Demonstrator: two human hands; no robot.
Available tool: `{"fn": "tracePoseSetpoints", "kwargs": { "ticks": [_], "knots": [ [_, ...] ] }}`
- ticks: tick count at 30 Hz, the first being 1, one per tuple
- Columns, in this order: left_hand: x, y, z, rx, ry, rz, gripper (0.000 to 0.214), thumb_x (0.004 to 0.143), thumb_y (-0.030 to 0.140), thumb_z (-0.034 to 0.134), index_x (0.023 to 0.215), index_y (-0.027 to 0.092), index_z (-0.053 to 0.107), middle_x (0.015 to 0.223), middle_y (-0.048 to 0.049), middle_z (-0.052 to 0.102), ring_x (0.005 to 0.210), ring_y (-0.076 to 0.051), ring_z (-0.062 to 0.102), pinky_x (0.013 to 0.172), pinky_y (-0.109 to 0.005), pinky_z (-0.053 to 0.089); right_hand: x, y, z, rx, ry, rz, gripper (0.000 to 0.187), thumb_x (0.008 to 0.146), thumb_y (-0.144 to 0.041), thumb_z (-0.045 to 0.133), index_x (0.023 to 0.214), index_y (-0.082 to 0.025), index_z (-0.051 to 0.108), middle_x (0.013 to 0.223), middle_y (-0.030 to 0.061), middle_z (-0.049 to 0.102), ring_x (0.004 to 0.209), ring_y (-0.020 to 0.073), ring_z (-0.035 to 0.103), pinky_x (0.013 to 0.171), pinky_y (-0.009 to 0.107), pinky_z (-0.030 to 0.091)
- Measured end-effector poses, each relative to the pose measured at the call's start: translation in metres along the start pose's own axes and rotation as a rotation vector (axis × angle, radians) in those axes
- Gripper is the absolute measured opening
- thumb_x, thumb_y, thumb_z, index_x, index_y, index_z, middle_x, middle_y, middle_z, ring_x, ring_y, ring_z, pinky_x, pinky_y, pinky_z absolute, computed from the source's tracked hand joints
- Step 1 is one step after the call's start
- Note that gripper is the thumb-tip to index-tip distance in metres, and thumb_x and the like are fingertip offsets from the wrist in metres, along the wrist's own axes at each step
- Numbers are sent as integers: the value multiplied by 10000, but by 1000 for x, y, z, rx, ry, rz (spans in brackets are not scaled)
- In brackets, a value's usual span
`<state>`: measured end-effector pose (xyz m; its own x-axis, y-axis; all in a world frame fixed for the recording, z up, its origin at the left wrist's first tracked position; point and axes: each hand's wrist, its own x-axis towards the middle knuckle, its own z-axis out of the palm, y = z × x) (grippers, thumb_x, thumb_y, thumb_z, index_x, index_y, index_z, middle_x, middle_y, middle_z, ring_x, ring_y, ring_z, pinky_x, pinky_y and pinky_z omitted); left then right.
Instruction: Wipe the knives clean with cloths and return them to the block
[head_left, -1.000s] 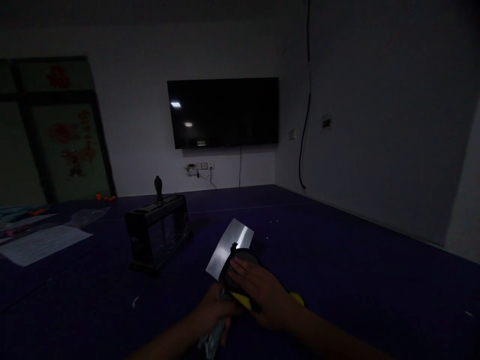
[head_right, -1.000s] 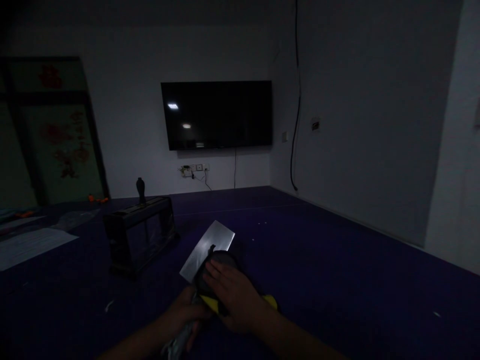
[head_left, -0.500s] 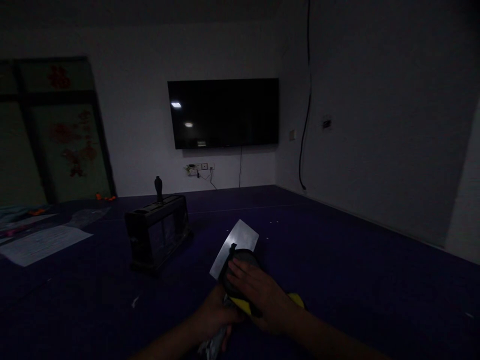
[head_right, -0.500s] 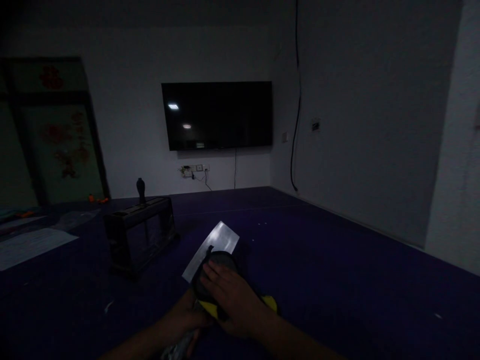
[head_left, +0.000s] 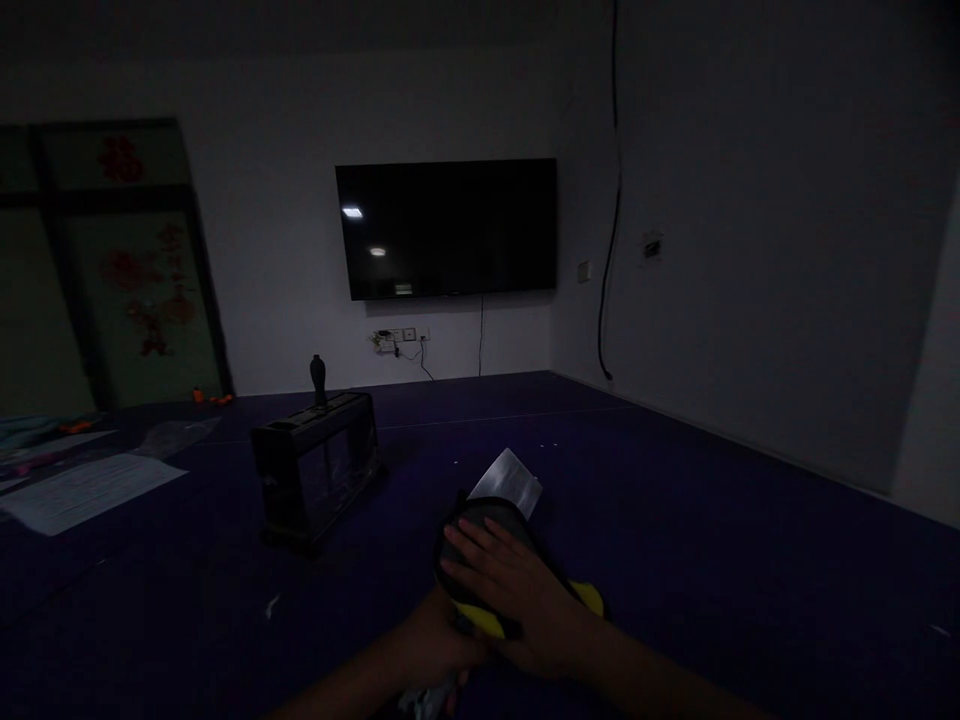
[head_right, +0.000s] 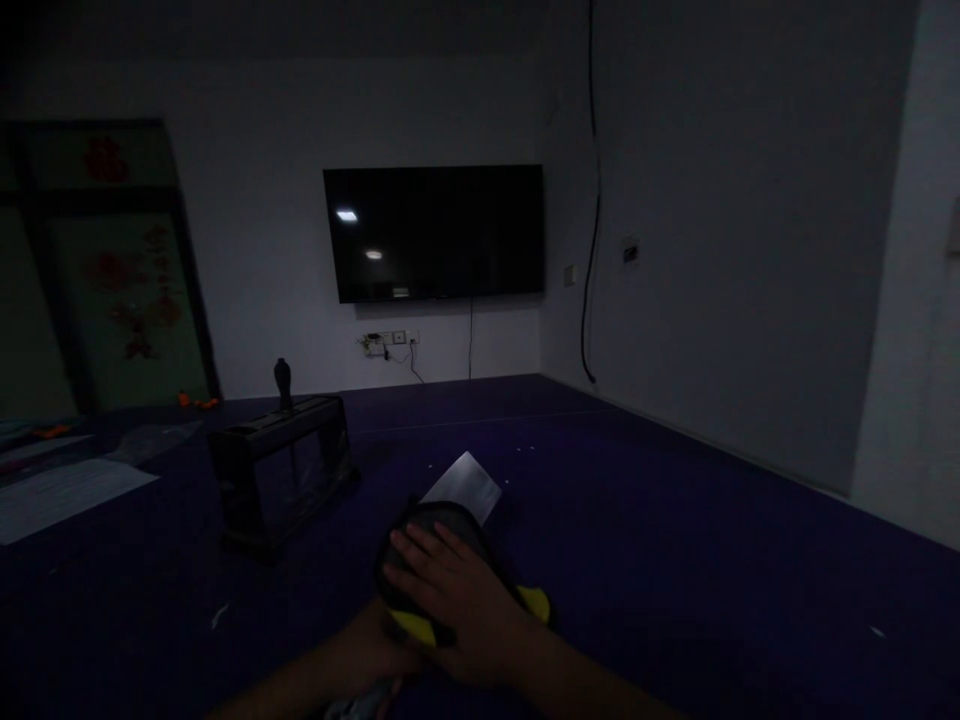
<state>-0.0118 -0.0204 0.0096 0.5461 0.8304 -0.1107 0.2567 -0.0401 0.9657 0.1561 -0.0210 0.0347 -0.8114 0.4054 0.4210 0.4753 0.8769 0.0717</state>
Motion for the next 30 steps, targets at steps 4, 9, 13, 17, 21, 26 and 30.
{"fn": "tracePoseSetpoints", "kwargs": {
  "ticks": [4,9,13,17,21,26,30],
  "knots": [
    [1,1,2,9,-7,9,386,579,173,600,963,135,602,552,51,561,358,-51,421,382,-172,346,1,-4,-2,-28,-11,30,610,873,-341,427,1412,-238,160,1491,30,69,1357,202,58,1094,441,91],
    [0,1,0,7,0,-19,350,567,186,609,913,132,615,518,59,542,348,-60,419,369,-181,347,3,-3,-1,-46,-8,33,623,870,-352,429,1414,-224,154,1489,34,83,1356,207,71,1091,446,112],
    [-1,-3,0,-46,21,-9,415,565,170,603,977,141,572,508,71,538,336,-61,408,364,-183,348,4,-1,2,-63,-7,31,634,863,-334,435,1415,-215,148,1488,41,83,1356,208,73,1091,446,119],
    [0,-8,-2,-84,18,-14,414,578,180,614,983,140,536,503,77,529,314,-55,395,368,-185,348,2,3,5,-78,25,38,652,852,-310,443,1418,-196,138,1487,51,91,1356,208,68,1093,441,129],
    [3,-13,-6,-159,19,-31,426,570,243,646,954,145,491,495,76,529,296,-73,414,344,-191,339,-1,7,8,-76,82,77,630,857,-295,434,1413,-173,166,1481,64,130,1355,207,80,1093,430,160],
    [10,-20,-11,-268,69,-38,415,521,311,675,847,160,467,402,78,506,269,-92,421,314,-176,298,-2,11,15,-56,126,181,573,863,-303,438,1385,-145,264,1458,93,224,1343,213,157,1072,414,246],
    [13,-21,-13,-321,50,-47,363,500,339,663,753,158,475,350,59,493,238,-106,403,291,-191,302,-2,13,19,-56,159,230,537,856,-305,451,1349,-121,343,1425,125,297,1323,227,229,1043,418,306]
  ]
}}
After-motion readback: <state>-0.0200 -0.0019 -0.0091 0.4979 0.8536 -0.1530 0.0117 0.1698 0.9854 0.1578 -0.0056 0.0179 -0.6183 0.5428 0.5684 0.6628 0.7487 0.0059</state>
